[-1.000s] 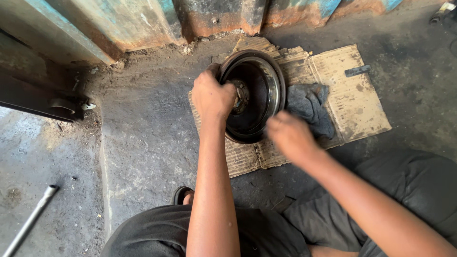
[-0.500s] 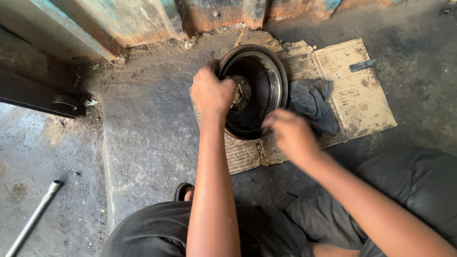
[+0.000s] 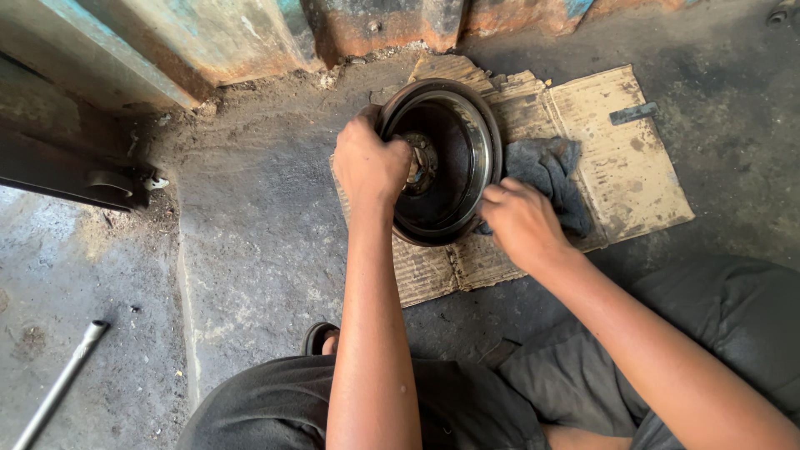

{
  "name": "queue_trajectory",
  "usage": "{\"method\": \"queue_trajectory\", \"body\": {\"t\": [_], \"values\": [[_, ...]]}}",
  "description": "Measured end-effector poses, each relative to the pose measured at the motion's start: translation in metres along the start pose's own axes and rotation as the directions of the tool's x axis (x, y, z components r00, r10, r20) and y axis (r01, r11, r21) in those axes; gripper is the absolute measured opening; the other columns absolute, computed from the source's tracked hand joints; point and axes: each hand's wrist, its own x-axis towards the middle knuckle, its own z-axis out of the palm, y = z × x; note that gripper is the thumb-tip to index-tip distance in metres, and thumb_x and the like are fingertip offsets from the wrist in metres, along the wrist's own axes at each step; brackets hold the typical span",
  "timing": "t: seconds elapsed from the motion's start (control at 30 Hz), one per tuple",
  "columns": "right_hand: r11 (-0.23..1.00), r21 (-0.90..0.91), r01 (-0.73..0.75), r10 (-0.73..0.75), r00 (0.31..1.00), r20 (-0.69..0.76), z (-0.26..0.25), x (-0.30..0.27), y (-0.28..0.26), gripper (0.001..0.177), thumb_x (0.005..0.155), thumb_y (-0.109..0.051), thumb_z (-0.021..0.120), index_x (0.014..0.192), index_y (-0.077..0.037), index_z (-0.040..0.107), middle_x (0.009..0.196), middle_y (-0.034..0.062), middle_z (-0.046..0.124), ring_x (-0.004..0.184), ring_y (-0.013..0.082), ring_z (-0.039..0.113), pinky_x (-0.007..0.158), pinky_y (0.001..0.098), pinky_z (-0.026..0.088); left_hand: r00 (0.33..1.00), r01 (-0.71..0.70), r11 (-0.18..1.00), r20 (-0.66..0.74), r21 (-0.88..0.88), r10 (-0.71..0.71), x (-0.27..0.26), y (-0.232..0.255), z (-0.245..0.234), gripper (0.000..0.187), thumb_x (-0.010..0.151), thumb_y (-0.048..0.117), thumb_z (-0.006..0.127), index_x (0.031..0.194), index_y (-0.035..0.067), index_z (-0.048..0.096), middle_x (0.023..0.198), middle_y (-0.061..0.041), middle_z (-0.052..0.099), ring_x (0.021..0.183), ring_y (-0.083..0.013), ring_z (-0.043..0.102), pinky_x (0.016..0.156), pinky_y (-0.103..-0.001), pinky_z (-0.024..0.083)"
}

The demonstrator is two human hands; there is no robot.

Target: The person scrubs the inside of a black circular mechanical part with a small tool and wipes it with a cloth. They rotate the part to clean different sections and repeatedly wipe the interior surface.

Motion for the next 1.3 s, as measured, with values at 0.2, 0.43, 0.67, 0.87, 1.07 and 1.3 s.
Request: {"method": "queue_trajectory", "body": {"t": [0.2,0.43,0.67,0.87,1.07,1.3], "values": [[0.986,-0.015,0.164,-0.164,0.966,-0.201,0.014,-0.018,-0.038,0.020,0.066,0.010,0.072,0.086,0.007,0.073,0.109,0.0198,0.070,0.099,0.0310,0.068,0.077,0.0380,0.062,1.000,-0.006,1.000,0.015,-0.006,0.006,0.000,-0.002,0.001,0.047,0.069,0.012,0.068,0.116,0.011,0.074,0.108,-0.017,0.075,0.106,-0.0338,0.070,0.093,-0.043,0.053],[0.996,-0.066,0.052,-0.062,0.985,-0.160,0.011,-0.009,-0.011,0.004,0.076,0.002,0.066,0.078,0.002,0.069,0.096,0.0177,0.068,0.089,0.0320,0.069,0.072,0.0414,0.061,0.999,-0.037,0.999,-0.036,0.019,0.037,0.000,-0.004,0.005,0.047,0.068,0.012,0.067,0.114,0.010,0.074,0.107,-0.019,0.075,0.104,-0.0369,0.069,0.091,-0.044,0.052],[0.967,0.147,0.209,-0.160,0.943,-0.292,0.013,-0.019,-0.026,0.021,0.071,0.007,0.068,0.090,0.000,0.074,0.091,0.0116,0.066,0.088,0.0283,0.065,0.076,0.0397,0.059,1.000,-0.011,1.000,-0.018,-0.015,0.011,-0.002,-0.005,0.001,0.047,0.068,0.012,0.067,0.115,0.011,0.075,0.107,-0.018,0.075,0.103,-0.0369,0.069,0.092,-0.045,0.053],[0.989,0.115,0.095,-0.081,0.989,-0.122,-0.009,-0.014,-0.022,0.028,0.056,0.007,0.072,0.083,0.001,0.075,0.090,0.0095,0.067,0.089,0.0277,0.061,0.078,0.0409,0.057,1.000,0.013,1.000,-0.027,-0.001,-0.013,-0.001,-0.005,0.003,0.047,0.069,0.013,0.065,0.114,0.011,0.076,0.107,-0.018,0.075,0.104,-0.0354,0.070,0.093,-0.044,0.053],[0.934,0.217,0.283,-0.209,0.928,-0.308,0.012,-0.008,-0.053,0.031,0.066,0.010,0.069,0.096,0.003,0.074,0.096,0.0090,0.067,0.095,0.0236,0.063,0.082,0.0356,0.060,0.999,0.028,0.997,-0.026,-0.076,-0.030,0.002,-0.005,0.002,0.045,0.069,0.013,0.065,0.113,0.011,0.076,0.107,-0.017,0.075,0.104,-0.0342,0.071,0.093,-0.043,0.053],[0.970,0.054,0.236,-0.228,0.967,-0.118,-0.001,-0.016,-0.025,0.040,0.068,0.005,0.069,0.107,-0.002,0.072,0.104,0.0084,0.069,0.097,0.0254,0.064,0.084,0.0393,0.060,1.000,0.012,0.999,-0.019,-0.052,-0.013,0.003,-0.009,0.005,0.047,0.070,0.012,0.065,0.116,0.011,0.075,0.109,-0.018,0.075,0.105,-0.0352,0.070,0.095,-0.043,0.052]]}}
